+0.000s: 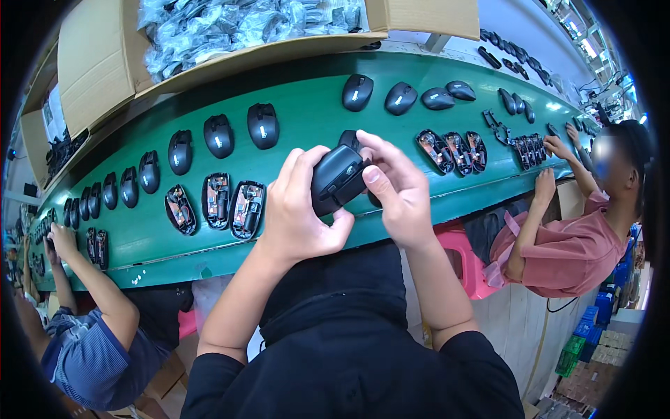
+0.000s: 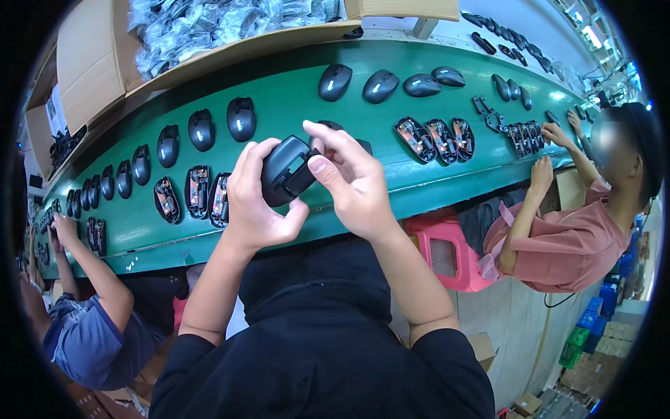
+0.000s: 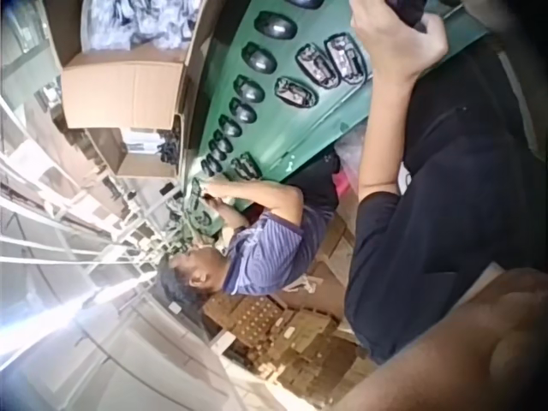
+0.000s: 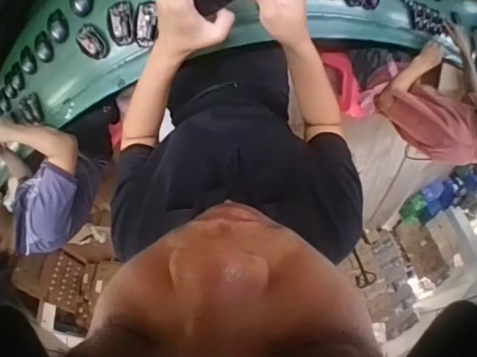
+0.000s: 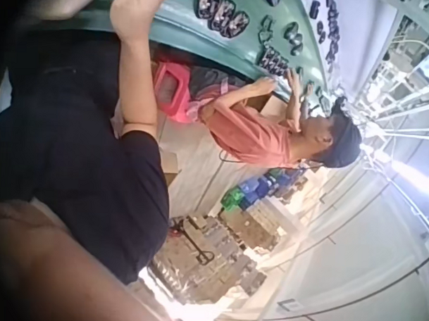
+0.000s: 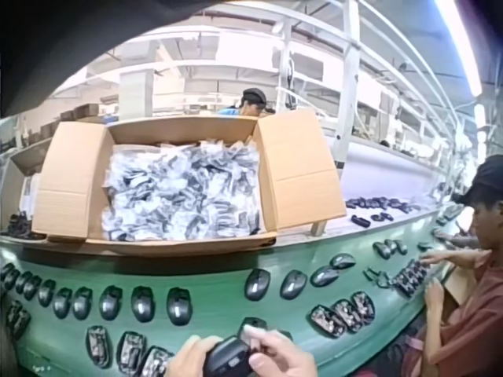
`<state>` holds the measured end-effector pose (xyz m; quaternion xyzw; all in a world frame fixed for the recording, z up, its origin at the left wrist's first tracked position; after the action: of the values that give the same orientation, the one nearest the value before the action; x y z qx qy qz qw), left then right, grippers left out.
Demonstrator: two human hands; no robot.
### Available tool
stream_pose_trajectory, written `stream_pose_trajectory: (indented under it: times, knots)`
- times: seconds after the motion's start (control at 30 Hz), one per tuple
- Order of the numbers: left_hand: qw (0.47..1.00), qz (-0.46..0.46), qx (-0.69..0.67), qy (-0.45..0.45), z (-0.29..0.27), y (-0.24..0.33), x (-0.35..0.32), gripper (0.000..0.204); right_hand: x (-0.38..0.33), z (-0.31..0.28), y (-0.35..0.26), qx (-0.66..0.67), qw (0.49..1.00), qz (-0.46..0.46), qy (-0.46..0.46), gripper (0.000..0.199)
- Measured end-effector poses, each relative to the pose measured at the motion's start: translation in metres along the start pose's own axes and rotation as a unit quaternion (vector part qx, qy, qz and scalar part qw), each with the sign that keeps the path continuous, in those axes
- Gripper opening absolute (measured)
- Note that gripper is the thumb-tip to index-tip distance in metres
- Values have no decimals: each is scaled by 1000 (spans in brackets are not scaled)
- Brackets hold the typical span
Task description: The person assembles computer mouse casings on an assembly line by fitting plastic parts into mouse top shells by hand, unpacking small components from plastic pouches, and inserting them into the mouse shells.
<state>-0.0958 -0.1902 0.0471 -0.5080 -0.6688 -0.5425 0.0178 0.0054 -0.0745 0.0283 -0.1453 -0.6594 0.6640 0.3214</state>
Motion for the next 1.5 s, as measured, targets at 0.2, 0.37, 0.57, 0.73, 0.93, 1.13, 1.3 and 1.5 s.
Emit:
stream_pose_trajectory:
  times: [0.2, 0.37, 0.57, 0.73, 0.93, 1.13, 1.3, 1.5]
  knots:
    - [1000, -7, 23, 5, -12, 1, -8, 65, -2, -7, 25, 99, 992, 77, -19, 13]
    - [999, 42, 25, 7, -15, 11, -10, 66, -8, 0, 42, 221, 954, 185, -86, 20]
    - [991, 98, 61, -67, -9, 26, -8, 65, -15, 27, 13, 94, 967, 158, -178, 32]
    - [974, 188, 59, -114, -11, 48, -14, 81, -15, 35, -24, -151, 975, -39, -157, 38]
    - [965, 200, 131, -109, -9, 47, -34, 84, -26, 39, -8, -91, 984, -12, -151, 48]
    - [962, 207, 140, -113, 6, 35, -35, 81, -31, 32, 4, -86, 989, -24, -118, 44]
    - [950, 266, 137, -91, 16, 43, -20, 69, -23, 11, -10, -79, 988, -102, -83, 47]
    - [952, 270, 120, -78, 31, 44, -20, 64, -21, -3, -10, -89, 982, -142, -84, 50]
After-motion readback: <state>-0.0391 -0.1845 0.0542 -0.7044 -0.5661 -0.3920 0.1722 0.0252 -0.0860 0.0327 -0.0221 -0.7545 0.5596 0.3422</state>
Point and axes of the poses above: each hand's wrist, its own x-axis towards the middle knuckle, its own z-axis out of the palm, y = z × x, the point moved 10 cm from there along x, towards the middle knuckle, and after that the axes turned 1 degree about y, right-handed, at the moved point
